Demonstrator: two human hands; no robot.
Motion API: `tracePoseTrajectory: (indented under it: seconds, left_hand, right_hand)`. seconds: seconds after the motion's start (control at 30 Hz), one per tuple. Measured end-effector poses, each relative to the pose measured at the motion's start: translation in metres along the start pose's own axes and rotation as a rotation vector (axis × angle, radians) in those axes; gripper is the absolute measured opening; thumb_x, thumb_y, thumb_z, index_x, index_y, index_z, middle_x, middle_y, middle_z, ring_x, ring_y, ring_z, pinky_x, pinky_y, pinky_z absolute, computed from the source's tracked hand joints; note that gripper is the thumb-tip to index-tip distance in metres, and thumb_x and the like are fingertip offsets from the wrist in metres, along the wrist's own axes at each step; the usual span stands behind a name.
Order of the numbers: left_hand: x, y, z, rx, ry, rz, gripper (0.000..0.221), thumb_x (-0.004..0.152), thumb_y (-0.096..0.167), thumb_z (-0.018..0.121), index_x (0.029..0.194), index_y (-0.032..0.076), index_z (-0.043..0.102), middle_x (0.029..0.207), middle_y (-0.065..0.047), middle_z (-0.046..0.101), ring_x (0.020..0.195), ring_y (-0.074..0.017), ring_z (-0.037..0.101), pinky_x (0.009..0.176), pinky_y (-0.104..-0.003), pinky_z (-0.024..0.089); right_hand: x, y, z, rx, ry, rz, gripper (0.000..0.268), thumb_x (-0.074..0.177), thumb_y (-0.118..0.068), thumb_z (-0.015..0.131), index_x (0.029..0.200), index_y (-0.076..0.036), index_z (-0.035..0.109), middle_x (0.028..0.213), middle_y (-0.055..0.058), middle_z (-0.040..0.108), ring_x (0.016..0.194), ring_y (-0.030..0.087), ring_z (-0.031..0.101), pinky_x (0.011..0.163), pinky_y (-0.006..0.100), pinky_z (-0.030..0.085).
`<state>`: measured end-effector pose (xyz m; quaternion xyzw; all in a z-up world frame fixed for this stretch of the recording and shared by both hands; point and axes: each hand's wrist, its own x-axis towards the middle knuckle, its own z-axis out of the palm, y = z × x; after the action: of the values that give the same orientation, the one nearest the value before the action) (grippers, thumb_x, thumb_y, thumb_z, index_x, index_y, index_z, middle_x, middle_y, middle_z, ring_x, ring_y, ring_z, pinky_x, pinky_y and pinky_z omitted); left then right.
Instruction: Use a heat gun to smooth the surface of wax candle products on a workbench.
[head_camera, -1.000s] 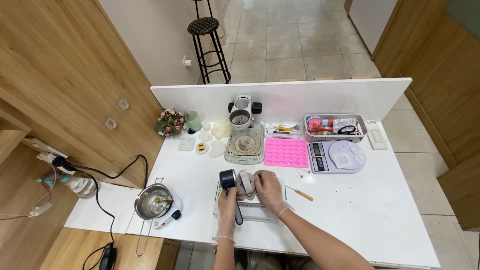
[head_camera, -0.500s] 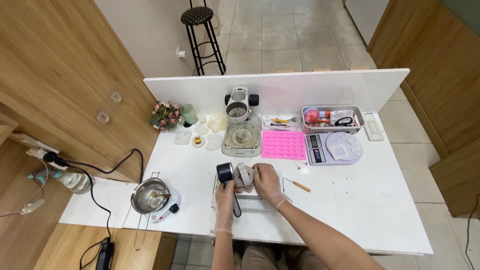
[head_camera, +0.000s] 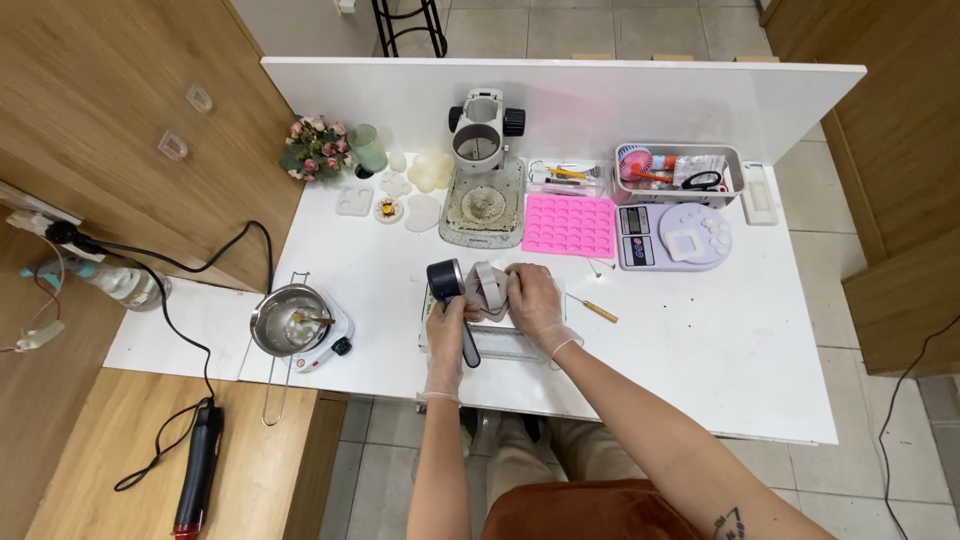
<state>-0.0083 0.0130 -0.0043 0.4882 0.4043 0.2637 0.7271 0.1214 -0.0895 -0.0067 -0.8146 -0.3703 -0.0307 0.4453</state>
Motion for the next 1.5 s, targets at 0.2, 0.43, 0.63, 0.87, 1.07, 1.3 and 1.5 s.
tracePoseTrajectory:
  seconds: [0.2, 0.43, 0.63, 0.87, 1.07, 1.3, 1.5]
  left_hand:
    - [-0.003, 0.006, 0.0, -0.056, 0.022, -0.039, 0.023, 0.093, 0.016, 0.06, 0.098, -0.005, 0.064, 0.085, -0.012, 0.071, 0.075, -0.0184, 0.068, 0.075, -0.031, 0.054]
    - [-0.005, 0.007, -0.001, -0.041, 0.002, -0.071, 0.02, 0.094, 0.015, 0.059, 0.102, -0.003, 0.062, 0.087, -0.011, 0.07, 0.076, -0.0176, 0.068, 0.078, -0.032, 0.055]
    - [-0.004, -0.003, 0.002, -0.102, -0.017, -0.025, 0.018, 0.095, 0.012, 0.058, 0.103, -0.003, 0.062, 0.087, -0.011, 0.07, 0.075, -0.0176, 0.067, 0.076, -0.033, 0.057]
    - [-0.038, -0.015, -0.002, -0.101, 0.051, 0.064, 0.022, 0.094, 0.012, 0.059, 0.109, -0.004, 0.062, 0.09, -0.008, 0.068, 0.078, -0.0154, 0.062, 0.077, -0.031, 0.054]
    - [-0.08, -0.062, -0.02, -0.117, 0.153, 0.039, 0.031, 0.098, 0.015, 0.058, 0.123, -0.004, 0.056, 0.102, -0.009, 0.063, 0.087, -0.0163, 0.061, 0.083, -0.032, 0.053]
    - [-0.174, 0.016, 0.045, 0.541, 0.05, 0.184, 0.052, 0.099, 0.027, 0.064, 0.132, -0.007, 0.043, 0.117, -0.021, 0.06, 0.107, -0.0319, 0.066, 0.089, -0.041, 0.054]
    - [-0.187, 0.013, 0.061, 0.824, -0.259, 0.265, 0.057, 0.103, 0.032, 0.049, 0.137, -0.013, 0.04, 0.14, -0.034, 0.04, 0.117, -0.0462, 0.054, 0.093, -0.047, 0.053]
  right_hand:
    - [0.0, -0.011, -0.009, -0.011, -0.024, 0.019, 0.02, 0.099, -0.017, 0.053, 0.105, -0.003, 0.067, 0.1, 0.018, 0.068, 0.102, 0.038, 0.059, 0.092, 0.049, 0.047]
    - [0.0, -0.011, -0.005, -0.03, -0.031, 0.041, 0.021, 0.099, -0.017, 0.053, 0.104, -0.003, 0.067, 0.101, 0.018, 0.068, 0.101, 0.038, 0.059, 0.092, 0.049, 0.047]
    - [0.002, -0.009, -0.011, -0.001, -0.021, 0.076, 0.022, 0.1, -0.018, 0.052, 0.102, -0.003, 0.068, 0.1, 0.018, 0.069, 0.1, 0.037, 0.06, 0.092, 0.049, 0.048]
    - [-0.003, -0.004, -0.015, 0.177, 0.079, 0.147, 0.029, 0.104, -0.023, 0.049, 0.103, -0.003, 0.07, 0.1, 0.016, 0.071, 0.099, 0.032, 0.063, 0.09, 0.045, 0.049]
    - [-0.078, -0.035, -0.053, 0.501, -0.071, 0.335, 0.04, 0.109, -0.037, 0.041, 0.124, -0.005, 0.06, 0.116, 0.012, 0.069, 0.109, 0.026, 0.066, 0.1, 0.037, 0.054]
    - [-0.136, -0.091, -0.093, 0.881, -0.532, 0.753, 0.075, 0.096, -0.065, 0.027, 0.156, -0.02, 0.033, 0.155, 0.013, 0.043, 0.146, 0.025, 0.036, 0.12, 0.043, 0.03]
    - [-0.126, -0.075, -0.112, 0.973, -0.389, 1.113, 0.086, 0.089, -0.076, 0.028, 0.15, -0.018, 0.044, 0.149, 0.022, 0.05, 0.142, 0.038, 0.049, 0.113, 0.056, 0.045]
